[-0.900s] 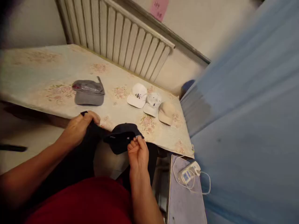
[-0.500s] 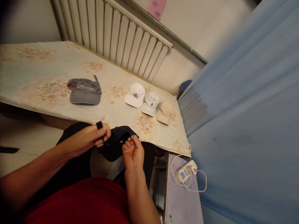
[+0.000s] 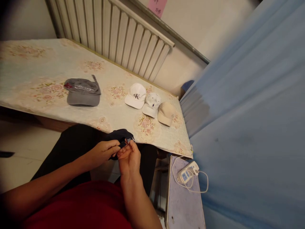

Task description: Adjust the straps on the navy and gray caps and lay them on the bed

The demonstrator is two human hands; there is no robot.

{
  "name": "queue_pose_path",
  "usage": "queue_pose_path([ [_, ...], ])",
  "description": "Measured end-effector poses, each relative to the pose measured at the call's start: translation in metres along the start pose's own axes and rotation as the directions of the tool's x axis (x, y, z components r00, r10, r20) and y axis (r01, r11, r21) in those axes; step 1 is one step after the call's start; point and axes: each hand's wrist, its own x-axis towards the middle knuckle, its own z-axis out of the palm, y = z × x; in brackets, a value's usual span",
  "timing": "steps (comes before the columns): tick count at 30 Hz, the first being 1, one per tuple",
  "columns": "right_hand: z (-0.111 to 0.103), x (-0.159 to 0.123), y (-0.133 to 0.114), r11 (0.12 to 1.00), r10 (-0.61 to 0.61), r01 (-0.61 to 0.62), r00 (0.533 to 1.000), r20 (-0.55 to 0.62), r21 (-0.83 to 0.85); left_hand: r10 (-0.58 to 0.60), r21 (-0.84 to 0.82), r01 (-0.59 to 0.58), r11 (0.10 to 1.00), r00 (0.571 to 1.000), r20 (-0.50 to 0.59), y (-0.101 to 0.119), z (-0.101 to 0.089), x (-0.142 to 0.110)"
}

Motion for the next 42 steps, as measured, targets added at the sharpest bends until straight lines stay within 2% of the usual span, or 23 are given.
queue_pose_path([
  [5,0.003,-0.002,-0.001,1.0,0.027,-0.027,1.0,-0.012,0.001,-0.082,-0.033,0.079,0.996,0.993,-0.086,-0.008,0.006,0.004],
  [15,-0.004,0.002,0.001,0.997,0.059,-0.06,0.998,0.018,0.054,-0.156,-0.025,0.154,0.988,0.98,-0.126,-0.011,0.01,0.01],
  [27,-0.004,0.003,0.003,0.998,-0.022,0.023,0.999,0.026,-0.057,-0.135,-0.092,0.125,0.988,0.984,-0.112,-0.007,0.007,0.007],
  [36,-0.007,0.005,0.006,0.997,-0.029,0.035,0.996,0.085,-0.076,-0.123,-0.105,0.113,0.988,0.988,-0.098,-0.008,0.005,0.007],
  [42,-0.004,0.004,0.006,0.993,-0.046,0.052,0.997,0.06,-0.105,-0.134,-0.125,0.122,0.985,0.986,-0.096,-0.007,0.005,0.006],
])
